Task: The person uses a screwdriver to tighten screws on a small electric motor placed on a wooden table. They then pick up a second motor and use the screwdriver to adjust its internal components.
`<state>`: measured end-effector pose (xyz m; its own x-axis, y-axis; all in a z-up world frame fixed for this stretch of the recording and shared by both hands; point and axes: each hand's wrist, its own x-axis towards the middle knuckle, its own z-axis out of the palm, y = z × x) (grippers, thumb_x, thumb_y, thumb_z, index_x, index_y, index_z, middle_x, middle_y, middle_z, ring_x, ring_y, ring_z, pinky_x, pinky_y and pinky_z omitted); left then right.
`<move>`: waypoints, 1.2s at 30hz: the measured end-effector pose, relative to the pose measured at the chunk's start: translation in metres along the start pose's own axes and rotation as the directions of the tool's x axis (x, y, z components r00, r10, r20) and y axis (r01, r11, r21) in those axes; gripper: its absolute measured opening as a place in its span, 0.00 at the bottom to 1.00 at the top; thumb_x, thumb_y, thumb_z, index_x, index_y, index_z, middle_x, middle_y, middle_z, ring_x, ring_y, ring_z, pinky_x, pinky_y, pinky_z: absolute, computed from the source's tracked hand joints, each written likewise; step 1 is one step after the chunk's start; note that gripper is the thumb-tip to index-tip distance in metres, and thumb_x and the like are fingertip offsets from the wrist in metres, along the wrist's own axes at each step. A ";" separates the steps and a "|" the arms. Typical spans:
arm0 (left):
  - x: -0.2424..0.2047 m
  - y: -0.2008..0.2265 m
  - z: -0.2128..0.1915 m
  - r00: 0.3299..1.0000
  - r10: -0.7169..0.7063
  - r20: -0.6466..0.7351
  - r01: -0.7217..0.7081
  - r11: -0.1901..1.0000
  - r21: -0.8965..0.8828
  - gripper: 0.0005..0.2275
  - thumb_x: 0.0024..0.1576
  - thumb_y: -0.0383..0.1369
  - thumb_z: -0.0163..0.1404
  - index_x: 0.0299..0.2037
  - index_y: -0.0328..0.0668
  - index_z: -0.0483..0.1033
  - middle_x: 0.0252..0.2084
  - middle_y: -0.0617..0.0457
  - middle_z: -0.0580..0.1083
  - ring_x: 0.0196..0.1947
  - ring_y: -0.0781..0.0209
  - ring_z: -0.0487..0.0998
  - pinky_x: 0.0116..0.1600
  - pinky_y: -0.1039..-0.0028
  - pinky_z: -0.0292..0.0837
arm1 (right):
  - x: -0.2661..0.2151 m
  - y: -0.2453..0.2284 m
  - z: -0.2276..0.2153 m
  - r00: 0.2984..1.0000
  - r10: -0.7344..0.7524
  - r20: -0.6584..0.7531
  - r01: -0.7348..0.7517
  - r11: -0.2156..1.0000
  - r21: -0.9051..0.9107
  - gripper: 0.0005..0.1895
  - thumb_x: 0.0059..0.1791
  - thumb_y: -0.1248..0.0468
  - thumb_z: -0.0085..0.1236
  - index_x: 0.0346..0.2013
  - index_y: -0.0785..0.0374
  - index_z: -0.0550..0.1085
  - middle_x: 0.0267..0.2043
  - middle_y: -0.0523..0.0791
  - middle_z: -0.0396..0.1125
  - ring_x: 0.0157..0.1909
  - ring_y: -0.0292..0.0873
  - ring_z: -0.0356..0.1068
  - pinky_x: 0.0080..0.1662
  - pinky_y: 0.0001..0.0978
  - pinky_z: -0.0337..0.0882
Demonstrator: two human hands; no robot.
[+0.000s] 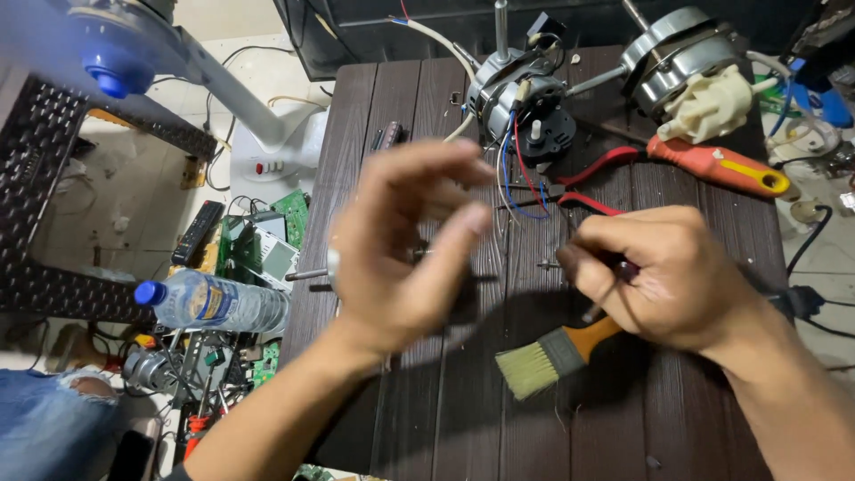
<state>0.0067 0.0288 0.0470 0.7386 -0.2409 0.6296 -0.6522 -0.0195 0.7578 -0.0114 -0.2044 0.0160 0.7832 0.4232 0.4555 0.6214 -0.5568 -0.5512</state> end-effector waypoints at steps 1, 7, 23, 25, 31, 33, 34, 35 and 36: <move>0.009 0.004 -0.014 1.000 0.001 0.003 -0.001 1.000 0.003 0.14 0.63 0.21 0.51 0.57 0.31 0.66 0.48 0.39 0.76 0.44 0.57 0.82 0.47 0.77 0.83 | -0.001 0.004 0.002 1.000 -0.001 -0.004 0.001 1.000 0.002 0.19 0.52 0.64 0.52 0.16 0.60 0.64 0.14 0.42 0.53 0.15 0.41 0.51 0.24 0.35 0.53; 0.029 0.023 -0.070 0.920 -0.316 0.230 0.148 0.827 0.543 0.17 0.61 0.38 0.52 0.57 0.38 0.73 0.56 0.45 0.77 0.53 0.55 0.79 0.55 0.66 0.76 | 0.009 0.004 0.008 0.719 0.594 0.362 -0.338 0.753 -0.565 0.17 0.51 0.47 0.46 0.25 0.51 0.74 0.20 0.46 0.72 0.32 0.60 0.70 0.41 0.52 0.68; -0.013 -0.009 -0.089 0.764 -0.470 0.442 0.081 0.750 0.657 0.41 0.39 0.43 0.71 0.64 0.44 0.64 0.62 0.46 0.72 0.60 0.48 0.73 0.62 0.58 0.66 | 0.000 -0.006 0.022 0.998 -0.065 -0.022 0.052 0.926 -0.375 0.04 0.43 0.61 0.56 0.28 0.54 0.69 0.24 0.38 0.68 0.25 0.44 0.69 0.31 0.39 0.69; -0.011 -0.012 -0.092 0.773 -0.427 0.470 0.036 0.769 0.639 0.39 0.39 0.41 0.71 0.62 0.45 0.66 0.59 0.47 0.74 0.57 0.49 0.76 0.60 0.61 0.70 | 0.001 -0.005 0.023 0.991 -0.121 -0.051 0.096 0.932 -0.350 0.04 0.42 0.64 0.55 0.28 0.56 0.68 0.25 0.39 0.66 0.25 0.44 0.66 0.30 0.37 0.67; -0.013 -0.039 -0.096 0.897 -0.018 0.442 -0.103 0.963 0.248 0.37 0.43 0.44 0.66 0.61 0.33 0.65 0.59 0.39 0.74 0.60 0.47 0.79 0.69 0.61 0.77 | 0.004 -0.011 0.013 0.941 -0.280 -0.191 0.238 0.947 -0.216 0.08 0.44 0.77 0.47 0.35 0.69 0.71 0.33 0.50 0.66 0.34 0.49 0.67 0.40 0.40 0.70; -0.016 -0.052 -0.091 0.960 0.001 0.279 -0.010 1.000 0.028 0.37 0.45 0.50 0.63 0.62 0.39 0.65 0.56 0.46 0.75 0.56 0.55 0.79 0.66 0.64 0.76 | 0.003 -0.016 0.010 0.915 -0.330 -0.231 0.271 0.929 -0.253 0.11 0.53 0.77 0.46 0.49 0.74 0.73 0.43 0.56 0.68 0.42 0.53 0.70 0.49 0.41 0.72; -0.018 -0.056 -0.083 0.960 0.008 0.279 -0.018 0.999 0.034 0.37 0.45 0.50 0.63 0.62 0.39 0.65 0.56 0.46 0.75 0.56 0.55 0.79 0.66 0.64 0.76 | 0.004 -0.016 0.009 0.911 -0.338 -0.236 0.277 0.926 -0.255 0.11 0.53 0.77 0.46 0.49 0.74 0.73 0.43 0.56 0.68 0.42 0.53 0.70 0.49 0.41 0.72; -0.021 -0.061 -0.074 0.980 -0.075 0.184 0.116 0.968 -0.222 0.39 0.45 0.48 0.66 0.64 0.36 0.64 0.55 0.44 0.74 0.56 0.54 0.78 0.67 0.63 0.74 | 0.005 -0.016 0.009 0.894 -0.372 -0.249 0.308 0.915 -0.260 0.12 0.54 0.75 0.50 0.52 0.74 0.73 0.40 0.54 0.69 0.38 0.51 0.70 0.44 0.40 0.72; -0.023 -0.066 -0.065 0.977 -0.180 0.112 0.212 0.856 -0.472 0.40 0.45 0.45 0.69 0.65 0.34 0.63 0.55 0.43 0.74 0.56 0.52 0.77 0.68 0.62 0.71 | 0.005 -0.016 0.009 0.876 -0.405 -0.261 0.338 0.903 -0.265 0.13 0.56 0.73 0.54 0.56 0.74 0.73 0.38 0.53 0.71 0.34 0.49 0.69 0.39 0.39 0.72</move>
<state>0.0435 0.0989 -0.0066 0.8203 -0.3404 0.4595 -0.3212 0.3906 0.8627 -0.0174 -0.1865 0.0209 0.4292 0.4099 0.8048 0.8207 -0.5491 -0.1580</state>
